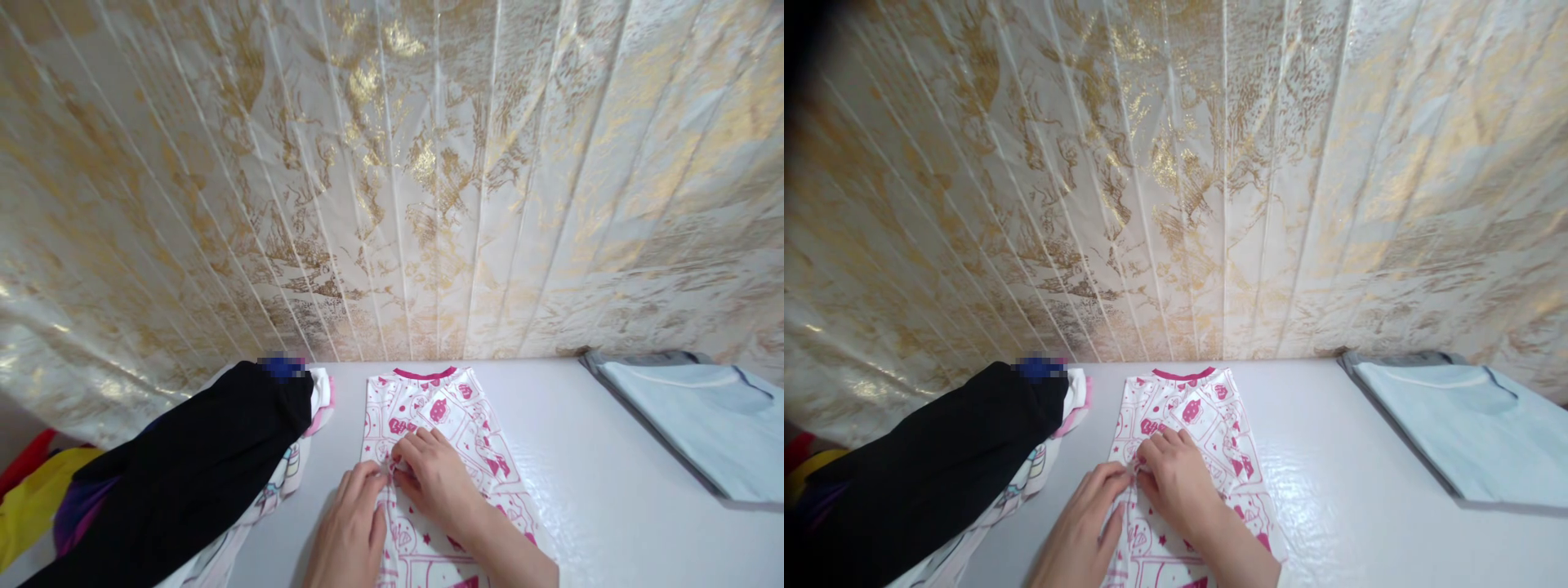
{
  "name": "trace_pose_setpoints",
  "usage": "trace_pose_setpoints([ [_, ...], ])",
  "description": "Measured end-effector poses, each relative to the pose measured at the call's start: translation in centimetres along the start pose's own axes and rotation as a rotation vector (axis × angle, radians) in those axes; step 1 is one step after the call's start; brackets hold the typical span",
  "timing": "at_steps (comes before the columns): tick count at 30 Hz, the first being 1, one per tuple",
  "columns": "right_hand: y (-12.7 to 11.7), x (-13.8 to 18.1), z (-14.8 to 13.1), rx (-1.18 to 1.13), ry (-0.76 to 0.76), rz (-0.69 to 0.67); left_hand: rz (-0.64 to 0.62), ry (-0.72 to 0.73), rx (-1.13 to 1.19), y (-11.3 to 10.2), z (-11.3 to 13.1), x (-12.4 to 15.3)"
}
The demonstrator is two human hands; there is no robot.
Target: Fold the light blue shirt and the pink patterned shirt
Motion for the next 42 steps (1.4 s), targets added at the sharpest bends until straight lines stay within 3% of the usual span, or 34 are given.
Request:
trace_pose_setpoints([
  [7, 0.2, -0.1, 0.0, -0.005, 0.020, 0.036, 0.069, 0.162, -0.305, 2.3, -0.2, 2.5],
  [15, 0.7, 0.0, -0.2, 0.033, -0.044, 0.044, 0.132, 0.176, -0.389, 0.9, 1.3, 3.0],
  [22, -1.1, 0.8, -1.6, 0.131, -0.054, -0.049, 0.240, 0.409, -0.519, 1.0, 2.4, 7.1],
  [25, -3.3, 3.6, -1.8, 0.169, -0.046, -0.046, 0.243, 0.465, -0.537, 1.1, 2.4, 9.7],
  [29, -5.8, 10.4, -1.9, 0.323, -0.040, 0.054, 0.258, 0.412, -0.541, 1.2, 2.4, 12.2],
  [34, -5.1, 17.7, -3.4, 0.452, -0.104, 0.048, 0.167, 0.444, -0.534, 0.6, 3.9, 12.9],
  [42, -7.0, 20.8, -4.7, 0.413, 0.025, 0.037, 0.077, 0.434, -0.431, -1.6, 5.2, 13.9],
])
Point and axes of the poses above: each hand's wrist, its own x-axis away from the middle knuckle, its own y-axis out of the palm, z = x × y, the point moved 6 cm from there along -x, towards the middle knuckle, and after that the axes turned 3 degrees about -y, right-handed, at the moved point
